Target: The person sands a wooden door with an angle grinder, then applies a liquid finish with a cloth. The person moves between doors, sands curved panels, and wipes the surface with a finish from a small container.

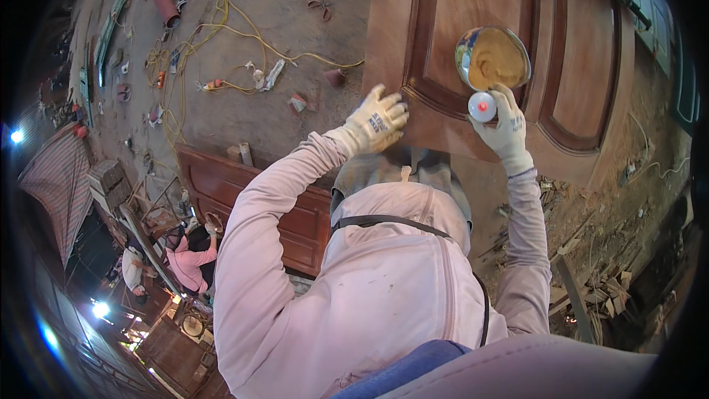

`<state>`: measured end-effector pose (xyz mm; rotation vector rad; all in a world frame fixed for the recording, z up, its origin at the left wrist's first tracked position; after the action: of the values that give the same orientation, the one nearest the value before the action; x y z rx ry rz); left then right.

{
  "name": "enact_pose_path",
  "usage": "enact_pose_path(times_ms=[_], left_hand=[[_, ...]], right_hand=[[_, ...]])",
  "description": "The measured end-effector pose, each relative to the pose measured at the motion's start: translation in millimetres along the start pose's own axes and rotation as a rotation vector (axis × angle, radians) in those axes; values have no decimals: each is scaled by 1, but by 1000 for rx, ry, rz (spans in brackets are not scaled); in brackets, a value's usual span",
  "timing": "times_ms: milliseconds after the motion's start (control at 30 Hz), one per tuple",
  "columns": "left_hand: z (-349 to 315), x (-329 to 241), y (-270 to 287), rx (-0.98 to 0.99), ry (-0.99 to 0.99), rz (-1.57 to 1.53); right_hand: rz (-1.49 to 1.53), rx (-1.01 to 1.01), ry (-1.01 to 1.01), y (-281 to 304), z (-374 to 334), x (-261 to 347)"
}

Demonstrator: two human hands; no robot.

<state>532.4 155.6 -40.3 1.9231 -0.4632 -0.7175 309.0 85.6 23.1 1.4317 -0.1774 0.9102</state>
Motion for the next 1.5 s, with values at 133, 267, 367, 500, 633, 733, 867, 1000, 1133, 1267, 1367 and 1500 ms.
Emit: enact_pose_path(times_ms=[133,267,367,500,633,733,867,1000,1133,1267,1367,1500], left_hand=[[-11,-8,18,-233,-44,-328],[21,6,76,-629,312,-349],[72,-9,120,-736,297,-267],[169,-22,123,-432,343,17],[220,-27,86,-71,407,285],[225,-23,76,-121,441,265],[212,-13,87,-216,535,150],[128,21,121,-664,649,-247],[41,76,76,-643,885,-230],[18,82,20,-364,1038,-283],[18,90,-10,-318,1108,-503],[25,94,-10,-178,1197,-739]], right_hand=[[35,-3,30,-2,17,3],[102,-125,-31,16,-11,3],[78,-158,-121,38,-45,7],[24,-219,-246,64,-102,6],[13,-232,-346,81,-157,-7],[193,-323,-479,93,-195,-22],[232,-406,-511,98,-225,-47],[206,-392,-496,103,-222,-54],[309,-404,-514,98,-204,-52],[286,-327,-440,88,-185,-45],[299,-321,-423,80,-177,-38],[240,-290,-414,78,-178,-28]])
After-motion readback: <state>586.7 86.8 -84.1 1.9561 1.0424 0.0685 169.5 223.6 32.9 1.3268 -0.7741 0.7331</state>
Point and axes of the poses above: each hand's wrist, its own z-axis towards the middle knuckle, its own y-axis out of the back of the hand, x = y × z, the point moved 9 cm from there along z, towards the middle knuckle, and after that the axes turned 8 degrees about y, right-handed, at the moved point
